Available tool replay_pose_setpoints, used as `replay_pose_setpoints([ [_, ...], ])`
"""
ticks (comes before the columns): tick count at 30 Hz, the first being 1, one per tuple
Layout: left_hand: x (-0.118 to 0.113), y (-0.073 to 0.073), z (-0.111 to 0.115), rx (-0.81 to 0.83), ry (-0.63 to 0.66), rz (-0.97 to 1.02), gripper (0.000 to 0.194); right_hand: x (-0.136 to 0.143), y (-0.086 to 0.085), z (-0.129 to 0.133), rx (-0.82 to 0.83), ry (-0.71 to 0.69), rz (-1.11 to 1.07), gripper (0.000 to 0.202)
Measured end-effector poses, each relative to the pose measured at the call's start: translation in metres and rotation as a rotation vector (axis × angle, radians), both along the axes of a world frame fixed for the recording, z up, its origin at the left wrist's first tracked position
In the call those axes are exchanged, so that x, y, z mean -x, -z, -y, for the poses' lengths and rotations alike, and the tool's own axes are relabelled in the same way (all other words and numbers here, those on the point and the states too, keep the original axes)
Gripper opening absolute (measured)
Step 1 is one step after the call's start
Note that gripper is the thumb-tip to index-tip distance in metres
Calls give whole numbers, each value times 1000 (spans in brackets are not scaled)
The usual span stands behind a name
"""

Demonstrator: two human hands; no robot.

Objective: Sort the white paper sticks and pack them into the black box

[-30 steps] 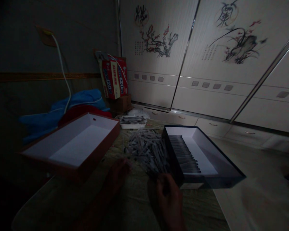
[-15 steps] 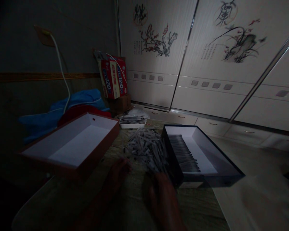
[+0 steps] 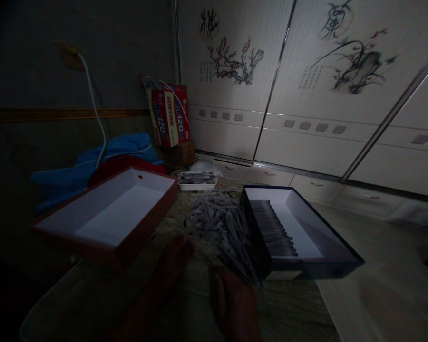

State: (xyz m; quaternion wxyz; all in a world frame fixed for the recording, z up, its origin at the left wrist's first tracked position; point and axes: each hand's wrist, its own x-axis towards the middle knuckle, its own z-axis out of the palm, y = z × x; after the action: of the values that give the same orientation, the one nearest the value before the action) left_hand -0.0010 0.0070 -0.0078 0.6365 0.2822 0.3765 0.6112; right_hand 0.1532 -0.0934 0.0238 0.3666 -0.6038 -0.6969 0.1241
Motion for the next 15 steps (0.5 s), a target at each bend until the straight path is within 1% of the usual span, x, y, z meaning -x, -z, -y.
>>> replay_pose_setpoints([
  [2,0,-1,0,-16,22,66,17,1,1,0,-18,3,5,33],
  [4,0,-2,0,-35,52,74,16,0,3,-1,-28,9,14,33],
  [8,-2,-7,2,-51,86,14,15,-1,3,-3,-22,10,31,34],
  [11,-6,-8,4,-55,119,-59,16,-1,2,-4,-3,37,14,34],
  [13,-7,-7,7,-65,183,-85,17,0,3,-5,26,49,-40,33],
  [15,-7,-5,10,-98,316,-104,17,2,6,-7,63,63,-127,30],
])
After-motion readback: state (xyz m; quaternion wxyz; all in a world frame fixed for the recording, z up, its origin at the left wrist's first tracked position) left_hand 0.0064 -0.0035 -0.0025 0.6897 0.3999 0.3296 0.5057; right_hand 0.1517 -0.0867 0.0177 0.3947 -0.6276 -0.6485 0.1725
